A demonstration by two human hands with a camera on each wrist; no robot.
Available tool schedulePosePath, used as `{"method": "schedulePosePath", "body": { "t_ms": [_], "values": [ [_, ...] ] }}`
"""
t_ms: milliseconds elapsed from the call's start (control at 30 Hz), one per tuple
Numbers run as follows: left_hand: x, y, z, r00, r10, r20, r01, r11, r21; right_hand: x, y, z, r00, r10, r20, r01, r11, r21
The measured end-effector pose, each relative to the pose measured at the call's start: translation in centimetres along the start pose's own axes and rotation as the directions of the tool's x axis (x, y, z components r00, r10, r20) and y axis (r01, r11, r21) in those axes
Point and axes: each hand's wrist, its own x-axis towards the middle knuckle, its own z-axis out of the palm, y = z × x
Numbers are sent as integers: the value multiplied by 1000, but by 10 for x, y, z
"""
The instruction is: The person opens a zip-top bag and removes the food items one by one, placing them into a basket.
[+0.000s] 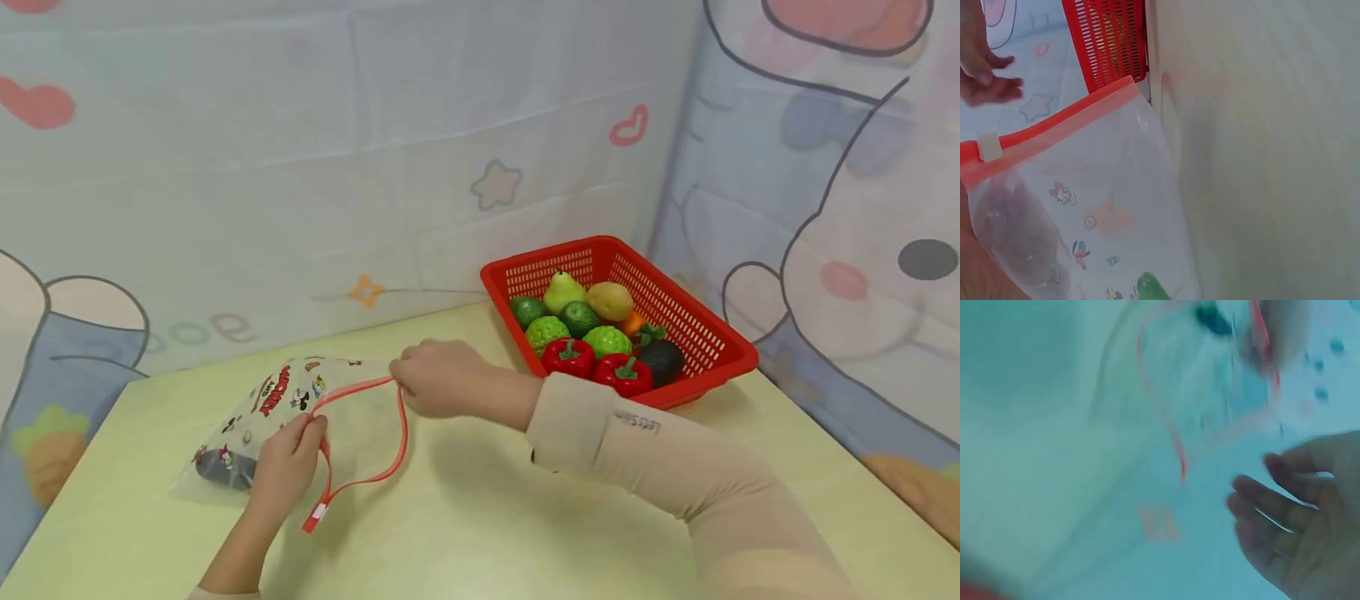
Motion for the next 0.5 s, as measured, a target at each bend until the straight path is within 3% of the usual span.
{"method": "schedulePosePath", "body": {
  "t_ms": [100, 200, 267, 333, 400, 433, 500],
  "values": [
    [0, 1, -2, 1000, -6, -5, 6, 1000, 3, 20, -31, 26, 988, -90, 126, 102, 991, -87],
    [0, 5, -2, 1000, -5, -2, 5, 1000, -8, 41, -52, 55, 972, -152, 177, 185, 964, -191],
    [-1, 8, -2, 1000, -4, -5, 4, 1000, -19, 54, -60, 73, 966, -166, 200, 206, 958, -201],
    [-3, 12, -1, 1000, -4, -11, 4, 999, -33, 68, -65, 90, 960, -153, 237, 188, 973, -133],
    [-4, 15, 1, 1000, 1, -19, -2, 999, -45, 80, -67, 104, 952, -133, 275, 135, 991, 10],
    [-5, 16, 2, 1000, 7, -23, -8, 999, -49, 85, -68, 111, 951, -122, 284, 94, 990, 109],
    [-7, 18, 4, 999, 21, -26, -22, 998, -54, 91, -70, 118, 949, -108, 297, 47, 977, 206]
  ]
}}
